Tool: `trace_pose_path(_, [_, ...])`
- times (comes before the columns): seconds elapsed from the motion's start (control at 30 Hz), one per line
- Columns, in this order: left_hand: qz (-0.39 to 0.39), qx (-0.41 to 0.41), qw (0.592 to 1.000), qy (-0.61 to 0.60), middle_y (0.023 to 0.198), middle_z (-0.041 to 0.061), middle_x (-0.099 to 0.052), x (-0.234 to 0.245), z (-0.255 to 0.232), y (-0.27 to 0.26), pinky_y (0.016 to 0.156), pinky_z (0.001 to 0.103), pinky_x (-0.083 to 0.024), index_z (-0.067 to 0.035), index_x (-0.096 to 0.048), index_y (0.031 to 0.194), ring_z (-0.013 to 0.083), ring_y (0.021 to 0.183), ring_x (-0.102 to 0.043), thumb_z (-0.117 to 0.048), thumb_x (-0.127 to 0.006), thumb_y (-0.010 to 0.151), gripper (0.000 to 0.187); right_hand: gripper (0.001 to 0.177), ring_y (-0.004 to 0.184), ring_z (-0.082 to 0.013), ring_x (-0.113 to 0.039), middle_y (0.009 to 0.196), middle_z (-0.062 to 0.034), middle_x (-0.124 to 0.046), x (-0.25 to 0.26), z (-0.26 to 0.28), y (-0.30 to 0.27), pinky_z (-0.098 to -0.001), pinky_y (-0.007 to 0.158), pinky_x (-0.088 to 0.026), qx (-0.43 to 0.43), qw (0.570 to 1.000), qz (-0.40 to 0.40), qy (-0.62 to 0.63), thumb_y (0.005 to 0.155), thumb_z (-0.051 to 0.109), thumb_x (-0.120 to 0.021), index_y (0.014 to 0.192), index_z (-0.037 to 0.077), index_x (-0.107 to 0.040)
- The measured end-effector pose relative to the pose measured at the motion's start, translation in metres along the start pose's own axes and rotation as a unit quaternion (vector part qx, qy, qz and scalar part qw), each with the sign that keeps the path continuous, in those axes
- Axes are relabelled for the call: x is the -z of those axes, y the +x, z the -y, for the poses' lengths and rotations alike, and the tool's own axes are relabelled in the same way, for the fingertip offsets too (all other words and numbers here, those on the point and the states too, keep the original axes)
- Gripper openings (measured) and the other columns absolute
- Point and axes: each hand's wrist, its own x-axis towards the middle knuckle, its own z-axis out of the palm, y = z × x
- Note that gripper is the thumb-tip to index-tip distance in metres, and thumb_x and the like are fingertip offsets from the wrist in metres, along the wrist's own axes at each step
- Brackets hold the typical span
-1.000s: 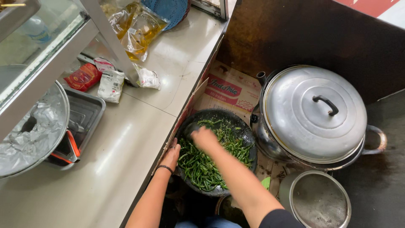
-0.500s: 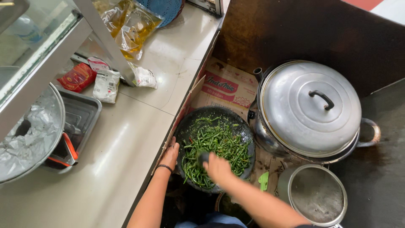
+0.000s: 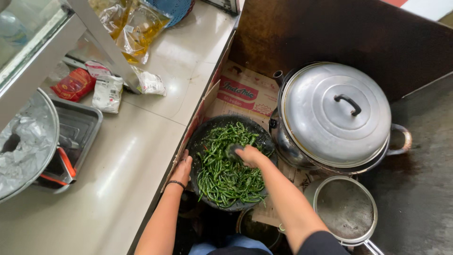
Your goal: The person uses a pestle to crush and mix green vegetables in a stone mortar. The hands repeatedly press and rotate the pestle to break down the vegetables. The task continues throughout the clip without a visible final state or transfer of the contents.
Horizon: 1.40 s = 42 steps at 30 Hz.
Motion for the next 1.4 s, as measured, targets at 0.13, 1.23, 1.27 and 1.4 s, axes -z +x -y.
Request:
trace_pose_path(0.13, [0.009,0.006,1.0,0.001,0.161,0.019,-0.033,0.012,-0.004,0.0,0.122,0.047,-0.032,-0.002,-0.05,0.125,0.041,0.147,-0.034,-0.001,-0.086,0.063,0.072,0.07,0.089,-0.0392,-0.073,0.097,-0.0279,-0.072,0.019,-0.079,-0.086,-0.0456,0.079,-0.06,0.09,0.971,-0.13,-0.181,0.095,0.057,-0.063,0.12,-0.007,-0.058])
trace_pose_path(1.23, [0.02,0.029,0.999,0.014,0.162,0.014,-0.034,0.016,-0.011,-0.001,0.12,0.05,-0.034,-0.006,-0.052,0.124,0.0397,0.146,-0.037,-0.004,-0.083,0.067,0.065,0.067,0.092,-0.0374,-0.069,0.119,-0.027,-0.067,0.074,-0.007,0.05,-0.0475,0.077,-0.056,0.02,0.978,-0.127,-0.163,0.099,0.054,-0.064,0.133,-0.003,-0.053])
trace_pose_path(1.27, [0.038,0.032,0.999,0.022,0.162,0.015,-0.032,0.016,-0.013,-0.003,0.121,0.051,-0.032,-0.006,-0.051,0.124,0.04,0.146,-0.035,-0.006,-0.084,0.066,0.067,0.067,0.095,-0.0404,-0.065,0.119,-0.0302,-0.065,0.061,-0.013,0.046,-0.049,0.078,-0.055,0.049,0.961,-0.219,-0.16,0.101,0.052,-0.065,0.133,-0.004,-0.049])
trace_pose_path(1.4, [0.021,0.02,0.998,0.054,0.161,0.016,-0.031,0.016,-0.007,0.005,0.121,0.053,-0.03,-0.005,-0.05,0.122,0.0403,0.146,-0.034,-0.007,-0.086,0.065,0.067,0.061,0.092,-0.0366,-0.075,0.103,-0.0248,-0.075,-0.07,-0.034,-0.024,-0.0481,0.077,-0.062,-0.011,0.946,-0.236,-0.221,0.102,0.045,-0.057,0.138,-0.002,-0.04])
